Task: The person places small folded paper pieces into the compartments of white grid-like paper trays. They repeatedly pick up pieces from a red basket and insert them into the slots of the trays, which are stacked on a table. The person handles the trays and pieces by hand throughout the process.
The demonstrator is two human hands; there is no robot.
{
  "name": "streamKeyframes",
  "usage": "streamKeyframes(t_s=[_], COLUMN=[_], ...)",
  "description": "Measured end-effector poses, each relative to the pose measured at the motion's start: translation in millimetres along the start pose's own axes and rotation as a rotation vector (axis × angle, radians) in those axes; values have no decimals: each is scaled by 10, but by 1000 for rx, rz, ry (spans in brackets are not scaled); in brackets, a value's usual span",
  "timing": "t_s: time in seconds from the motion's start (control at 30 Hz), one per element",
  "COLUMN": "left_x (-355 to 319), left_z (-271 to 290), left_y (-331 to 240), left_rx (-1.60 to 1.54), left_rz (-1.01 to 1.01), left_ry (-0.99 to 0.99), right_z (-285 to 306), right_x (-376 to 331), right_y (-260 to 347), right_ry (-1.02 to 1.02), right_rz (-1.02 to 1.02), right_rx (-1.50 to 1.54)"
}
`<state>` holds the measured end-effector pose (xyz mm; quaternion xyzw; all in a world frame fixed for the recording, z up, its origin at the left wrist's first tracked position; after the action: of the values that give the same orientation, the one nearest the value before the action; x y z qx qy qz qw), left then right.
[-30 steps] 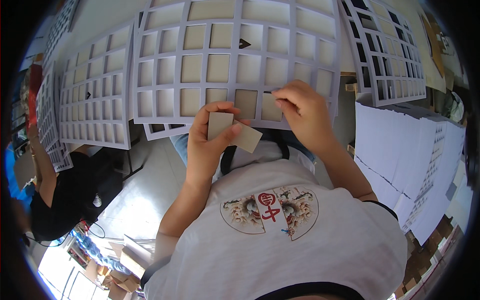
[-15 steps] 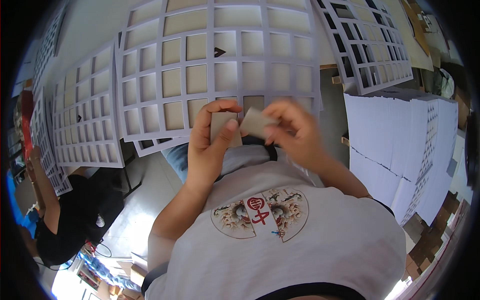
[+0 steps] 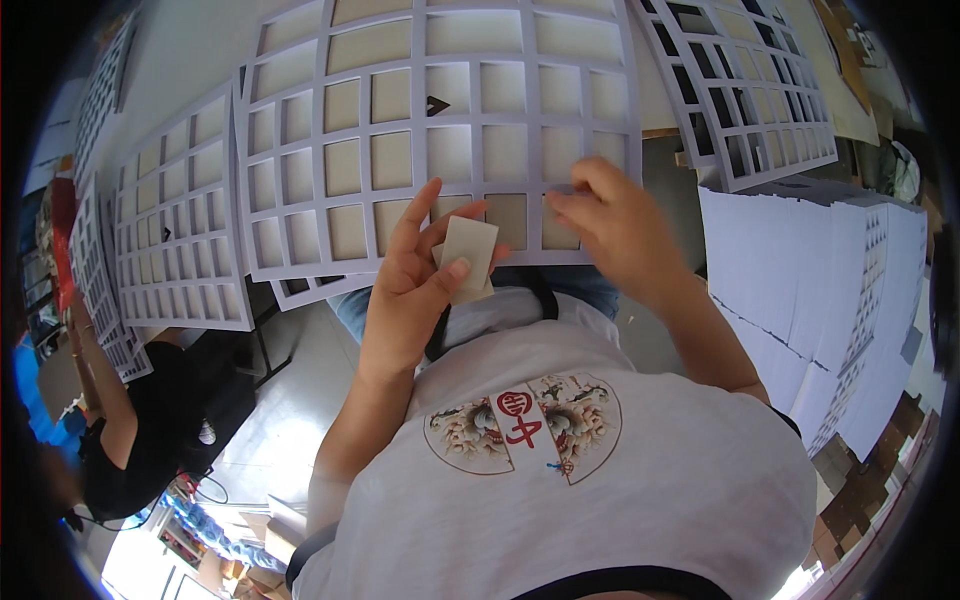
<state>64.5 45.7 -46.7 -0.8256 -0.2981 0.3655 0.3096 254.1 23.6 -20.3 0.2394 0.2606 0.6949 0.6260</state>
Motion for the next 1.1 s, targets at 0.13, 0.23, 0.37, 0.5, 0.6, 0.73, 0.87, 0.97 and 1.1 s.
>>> streamKeyframes(t_s=[0.13,0.23,0.37,0.5,0.6,0.73,0.87,0.97,1.1], left_x=[6,41,56,-17,-50,-20,-13,-91,-399], left_z=[114,34,-211,-427,-433,-503,-423,-142,639], left_y=[70,96,58,-56,49,25,-88,-336,-850], left_rx=[111,308,631,1349,1675,1804,1641,1266,1073], left_rz=[67,74,-16,-417,-394,-290,-308,-314,-585], left_ry=[-53,12,92,153,136,162,111,-66,-610], right_z=[36,42,88,570,331,342,357,347,236], right_x=[-161,-252,-308,-353,-458,-410,-438,-499,-583], right_y=[289,226,101,-347,-666,-524,-361,-349,-674], right_ry=[-37,-65,-154,-337,-319,-242,-162,-248,-476], right_rz=[320,127,-143,-256,-448,-258,-15,-65,-303], right_rx=[-279,190,474,362,476,264,-75,-197,269])
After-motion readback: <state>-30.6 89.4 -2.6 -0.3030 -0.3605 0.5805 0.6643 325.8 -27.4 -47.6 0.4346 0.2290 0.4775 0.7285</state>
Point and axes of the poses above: each hand's wrist, its own x-axis towards the middle knuckle, its own z-axis out of the back of the hand, y = z × x, the point moved 8 cm from there along x, towards the middle knuckle, and after that the axes turned 4 degrees about z, right-handed, at the moved point
